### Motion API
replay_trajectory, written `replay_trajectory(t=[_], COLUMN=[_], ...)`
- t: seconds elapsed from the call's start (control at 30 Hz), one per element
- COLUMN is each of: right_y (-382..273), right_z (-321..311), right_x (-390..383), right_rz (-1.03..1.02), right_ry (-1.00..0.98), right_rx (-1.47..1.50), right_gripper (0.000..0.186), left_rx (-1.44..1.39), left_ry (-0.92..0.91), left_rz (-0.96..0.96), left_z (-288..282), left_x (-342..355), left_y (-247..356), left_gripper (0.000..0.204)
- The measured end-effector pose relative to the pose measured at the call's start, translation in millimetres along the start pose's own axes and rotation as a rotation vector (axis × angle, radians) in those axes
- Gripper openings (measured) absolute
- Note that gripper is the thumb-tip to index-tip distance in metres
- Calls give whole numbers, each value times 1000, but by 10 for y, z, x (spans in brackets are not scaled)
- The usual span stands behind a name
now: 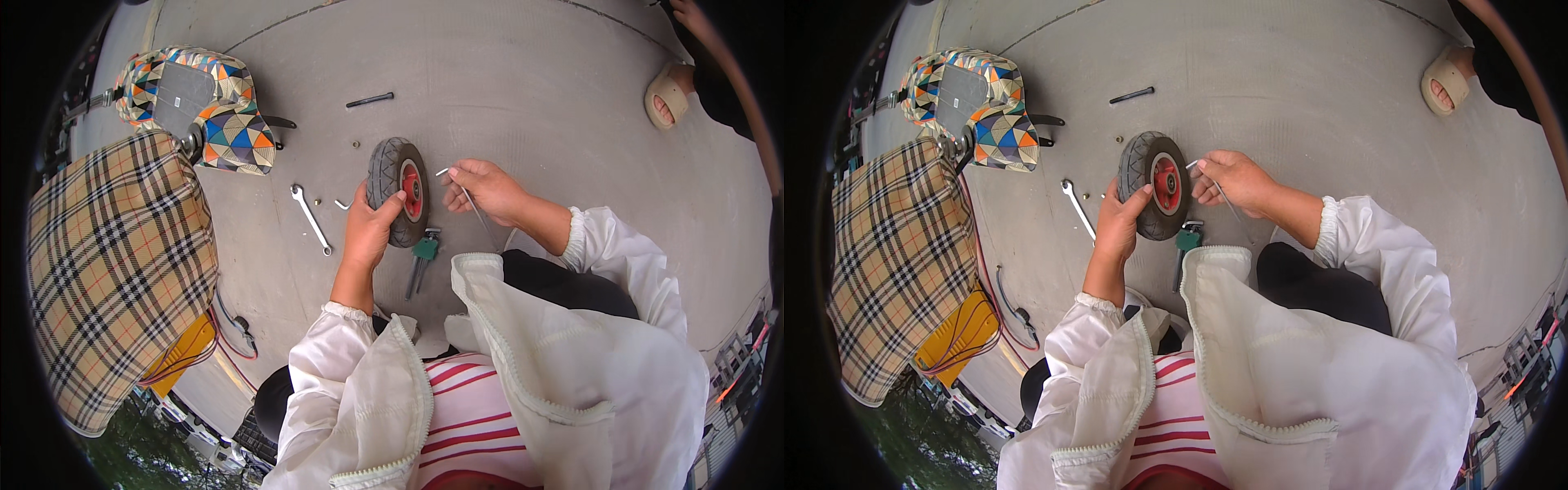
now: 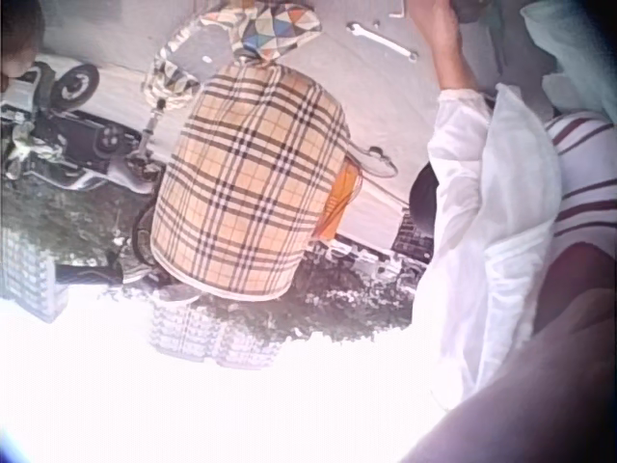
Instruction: The person uses a wrench and an Allen key to loosen and remove bolts from a scooter wheel, then removes the wheel and continues to disassemble the hub components on the floor.
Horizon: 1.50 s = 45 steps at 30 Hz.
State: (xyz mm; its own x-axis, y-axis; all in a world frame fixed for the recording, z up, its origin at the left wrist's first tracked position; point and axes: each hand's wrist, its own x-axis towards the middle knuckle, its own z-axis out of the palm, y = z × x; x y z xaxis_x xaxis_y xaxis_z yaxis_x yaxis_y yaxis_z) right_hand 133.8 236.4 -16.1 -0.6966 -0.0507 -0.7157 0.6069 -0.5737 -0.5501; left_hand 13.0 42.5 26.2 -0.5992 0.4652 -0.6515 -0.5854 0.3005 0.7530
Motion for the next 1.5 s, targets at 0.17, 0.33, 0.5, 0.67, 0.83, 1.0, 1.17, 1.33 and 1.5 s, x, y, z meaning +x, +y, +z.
replay_trajectory(t=[0.17,0.33,0.5,0.67,0.83,1.0,1.17,1.33,1.5], right_y=[-75,-45,-45,18,44,11,-124,-94,-13], right_z=[161,134,87,80,116,108,135,117,88], right_x=[14,26,18,25,63,58,4,-9,32], right_rz=[17,-57,-68,-155,-300,-252,2,-172,-310], right_ry=[-5,64,81,131,224,208,102,166,224], right_rx=[-188,-244,-225,-261,-396,-399,-334,-610,-768], right_gripper=[35,35,35,31,33,34,36,38,34], left_rx=[43,-182,-100,-58,-44,97,188,165,171], left_ry=[60,35,7,16,18,38,34,15,31], left_rz=[76,11,47,48,70,74,81,90,121], left_z=[276,411,513,577,584,605,626,661,659], left_x=[-122,-176,-184,-176,-173,-188,-232,-233,-212], left_y=[-99,-211,-260,-237,-245,-228,-253,-213,-230], left_gripper=[52,48,51,51,53,56,59,57,56])
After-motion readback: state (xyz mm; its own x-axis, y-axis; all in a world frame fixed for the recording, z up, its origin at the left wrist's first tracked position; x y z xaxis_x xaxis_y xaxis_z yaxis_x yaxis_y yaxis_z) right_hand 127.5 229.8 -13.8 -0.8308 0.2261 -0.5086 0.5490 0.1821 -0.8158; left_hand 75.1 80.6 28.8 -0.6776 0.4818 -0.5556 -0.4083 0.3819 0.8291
